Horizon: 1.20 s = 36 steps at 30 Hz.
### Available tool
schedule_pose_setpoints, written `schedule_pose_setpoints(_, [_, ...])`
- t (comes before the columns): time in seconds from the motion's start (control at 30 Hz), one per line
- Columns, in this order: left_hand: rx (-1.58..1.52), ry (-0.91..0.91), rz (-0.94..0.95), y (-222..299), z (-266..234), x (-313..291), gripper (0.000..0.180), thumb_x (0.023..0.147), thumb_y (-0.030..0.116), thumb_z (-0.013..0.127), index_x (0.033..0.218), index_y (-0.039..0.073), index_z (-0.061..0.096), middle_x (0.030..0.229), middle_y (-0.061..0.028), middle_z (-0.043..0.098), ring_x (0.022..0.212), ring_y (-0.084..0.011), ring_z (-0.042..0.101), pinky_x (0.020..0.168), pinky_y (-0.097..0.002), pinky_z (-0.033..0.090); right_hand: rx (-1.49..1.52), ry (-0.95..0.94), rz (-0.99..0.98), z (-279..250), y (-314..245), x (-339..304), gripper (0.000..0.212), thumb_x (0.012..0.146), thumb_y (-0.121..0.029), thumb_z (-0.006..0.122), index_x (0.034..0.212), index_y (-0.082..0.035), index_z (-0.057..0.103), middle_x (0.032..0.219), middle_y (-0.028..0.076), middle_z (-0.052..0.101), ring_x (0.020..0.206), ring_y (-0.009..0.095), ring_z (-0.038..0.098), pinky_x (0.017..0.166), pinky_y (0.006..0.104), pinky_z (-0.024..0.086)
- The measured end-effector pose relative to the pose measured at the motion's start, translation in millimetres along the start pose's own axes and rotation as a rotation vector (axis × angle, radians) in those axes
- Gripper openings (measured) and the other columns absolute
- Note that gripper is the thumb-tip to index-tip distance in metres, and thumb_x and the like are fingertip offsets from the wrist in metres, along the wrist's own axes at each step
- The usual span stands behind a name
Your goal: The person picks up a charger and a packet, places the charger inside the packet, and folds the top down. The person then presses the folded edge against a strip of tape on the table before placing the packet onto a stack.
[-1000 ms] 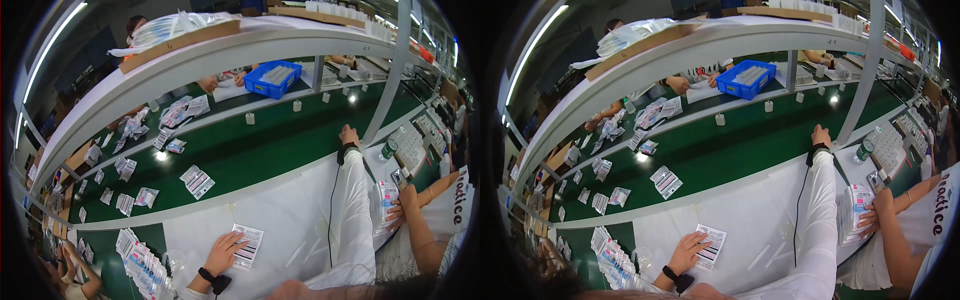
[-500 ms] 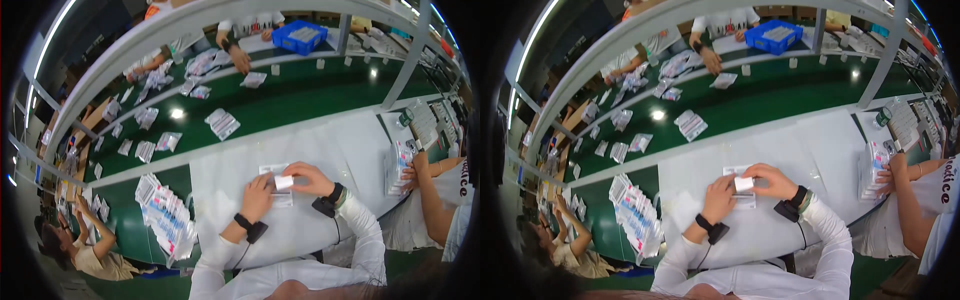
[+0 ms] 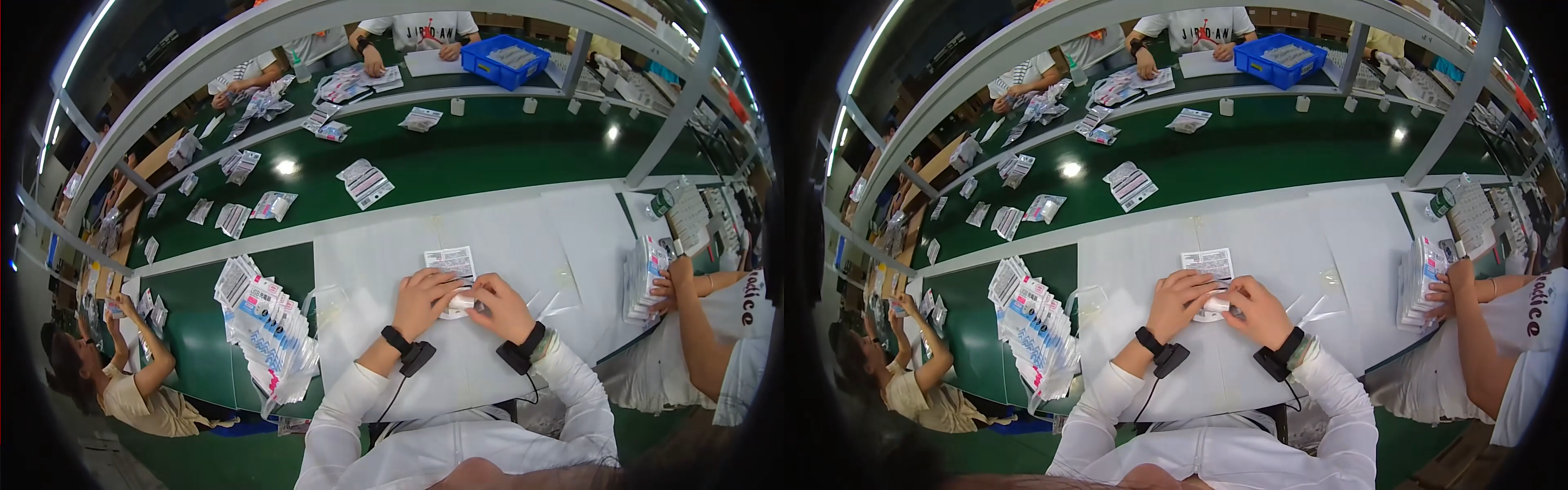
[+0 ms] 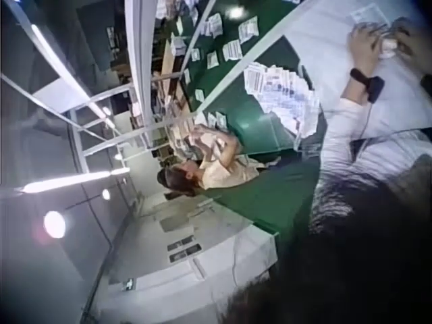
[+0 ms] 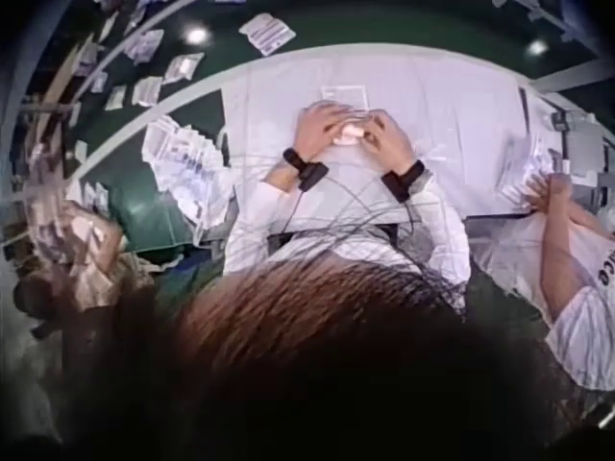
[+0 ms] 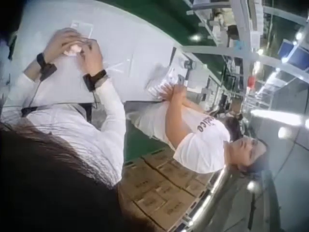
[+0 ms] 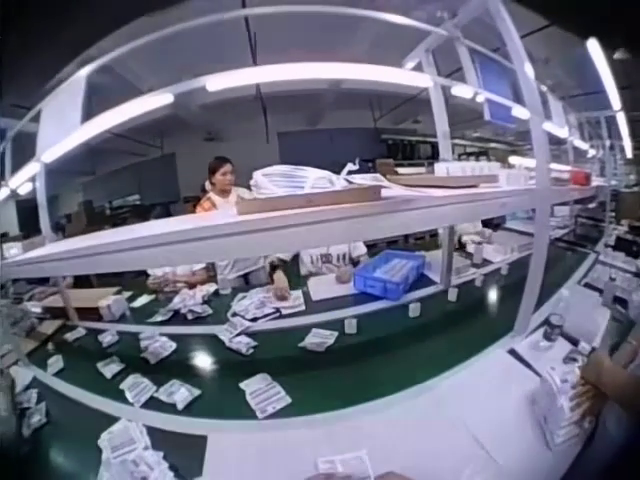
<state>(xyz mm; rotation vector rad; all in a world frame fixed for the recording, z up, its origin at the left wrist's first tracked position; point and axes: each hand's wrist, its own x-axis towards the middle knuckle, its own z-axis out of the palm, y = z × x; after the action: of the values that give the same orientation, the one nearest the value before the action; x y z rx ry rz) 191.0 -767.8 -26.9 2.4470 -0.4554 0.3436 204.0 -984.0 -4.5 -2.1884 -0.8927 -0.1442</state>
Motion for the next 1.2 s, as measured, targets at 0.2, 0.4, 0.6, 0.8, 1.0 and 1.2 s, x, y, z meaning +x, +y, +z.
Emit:
schedule_pose_setpoints(0.2, [0.071, 0.063, 0.050, 0, 3, 5, 0.028, 0.090, 0.026, 0.064, 0.118, 0.026, 0.070, 0.125, 0.0065, 0.065, 0.122, -0.0175, 0.053, 0.096, -0.0369, 0.036, 0.000, 0.094, 0.050, 16, 20, 19, 0.040, 0.078, -0.018, 0.076, 0.111, -0.009, 0.056, 0.094, 0.008, 0.056, 0.081, 0.024, 0.060, 0.070, 0.0334, 0.052])
schedule_pose_setpoints(0.4, [0.143, 0.039, 0.049, -1, -3, 5, 0.035, 0.088, 0.024, 0.066, 0.123, 0.027, 0.066, 0.128, 0.0076, 0.062, 0.126, -0.0160, 0.052, 0.098, -0.0385, 0.035, 0.101, -0.050, 0.243, 15, 18, 32, 0.041, 0.080, -0.020, 0.075, 0.111, -0.008, 0.050, 0.076, 0.006, 0.057, 0.067, 0.024, 0.060, 0.061, 0.0344, 0.049])
schedule_pose_setpoints(0.6, [0.405, 0.016, 0.146, 4, -14, 12, 0.035, 0.082, 0.019, 0.069, 0.117, 0.025, 0.064, 0.125, 0.0096, 0.062, 0.123, -0.0143, 0.053, 0.102, -0.0447, 0.034, 0.292, -0.114, 0.199, 14, 39, 33, 0.037, 0.082, -0.016, 0.071, 0.110, -0.008, 0.048, 0.067, 0.004, 0.055, 0.062, 0.024, 0.059, 0.058, 0.0349, 0.046])
schedule_pose_setpoints(0.8, [0.385, -0.008, 0.102, 8, -14, 15, 0.032, 0.078, 0.017, 0.069, 0.110, 0.021, 0.062, 0.119, 0.0085, 0.062, 0.121, -0.0128, 0.053, 0.106, -0.0507, 0.030, 0.245, -0.070, 0.138, 23, 40, 28, 0.034, 0.080, -0.006, 0.061, 0.111, -0.008, 0.046, 0.064, 0.004, 0.053, 0.058, 0.025, 0.057, 0.055, 0.0373, 0.045])
schedule_pose_setpoints(1.0, [0.623, 0.066, 0.115, 20, 0, 28, 0.030, 0.078, 0.017, 0.068, 0.107, 0.017, 0.061, 0.108, 0.0040, 0.061, 0.111, -0.0142, 0.056, 0.103, -0.0502, 0.031, 0.187, -0.055, 0.096, 28, 38, 28, 0.037, 0.078, -0.006, 0.059, 0.112, -0.008, 0.046, 0.065, 0.006, 0.054, 0.057, 0.028, 0.058, 0.055, 0.0393, 0.045])
schedule_pose_setpoints(1.2, [0.784, 0.107, -0.023, 19, 9, 45, 0.017, 0.080, 0.016, 0.061, 0.097, 0.015, 0.058, 0.103, 0.0011, 0.058, 0.096, -0.0186, 0.056, 0.091, -0.0469, 0.036, 0.149, -0.057, 0.102, 33, 32, 30, 0.042, 0.075, -0.006, 0.061, 0.114, -0.007, 0.048, 0.062, 0.004, 0.053, 0.056, 0.026, 0.057, 0.055, 0.0381, 0.045])
